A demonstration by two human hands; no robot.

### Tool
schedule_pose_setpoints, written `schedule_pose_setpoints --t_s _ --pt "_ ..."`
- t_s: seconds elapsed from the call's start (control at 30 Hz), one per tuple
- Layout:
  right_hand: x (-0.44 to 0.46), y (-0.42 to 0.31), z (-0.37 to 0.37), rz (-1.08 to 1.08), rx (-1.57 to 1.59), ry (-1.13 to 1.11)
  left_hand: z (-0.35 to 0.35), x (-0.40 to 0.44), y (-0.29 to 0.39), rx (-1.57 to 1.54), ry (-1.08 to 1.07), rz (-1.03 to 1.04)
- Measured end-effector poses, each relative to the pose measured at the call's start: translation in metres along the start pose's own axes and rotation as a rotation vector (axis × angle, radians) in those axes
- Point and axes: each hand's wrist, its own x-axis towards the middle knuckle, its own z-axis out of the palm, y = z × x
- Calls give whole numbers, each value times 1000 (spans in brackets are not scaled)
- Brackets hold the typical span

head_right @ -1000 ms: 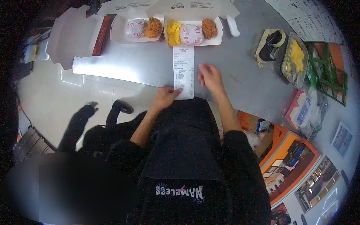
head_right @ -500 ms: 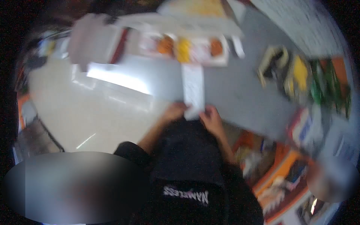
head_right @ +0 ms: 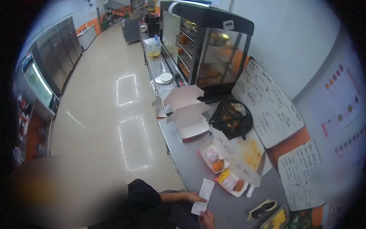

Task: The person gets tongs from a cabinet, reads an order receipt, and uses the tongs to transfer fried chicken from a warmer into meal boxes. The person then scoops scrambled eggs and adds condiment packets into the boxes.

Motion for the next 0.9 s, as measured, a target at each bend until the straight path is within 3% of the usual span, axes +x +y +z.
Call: schedule_pose_setpoints --t_s 0.07,0.13,0.23,0.37,0.4,0.5,0.6,0.63,0.7,0.77,0.83,0.87,0.9 --pt "-9 -20 11 -106 -125 -24 -4 1 9 -227 31 97" --pt "40 39 -12 -291 -116 -129 -17 -21 31 -426 41 171" --pt "21 -15 10 -89 -134 -104 -52 -27 27 -705 86 264" --pt "97 24 -8 -112 -349 -142 -119 -64 56 -799 67 453" --pt "112 3 14 -164 -350 -131 -139 -83 70 -744 64 503" --pt "161 -86 103 -418 -325 -54 -205 -134 117 -107 220 658" --pt "206 -196 203 -761 -246 48 -283 -178 164 304 186 969" --pt "214 -224 233 -849 -217 78 -312 -193 182 270 116 980" --pt "202 -294 288 -720 -352 167 -392 -258 257 311 -27 782" --pt "210 -329 320 -693 -341 195 -504 -291 368 290 370 1122" --pt "225 -330 346 -757 -162 178 -623 -336 507 187 934 1304" --pt "218 -342 359 -639 -104 171 -653 -368 569 153 1143 1642" --pt "221 -344 367 -638 -70 216 -697 -386 632 86 1393 1569"
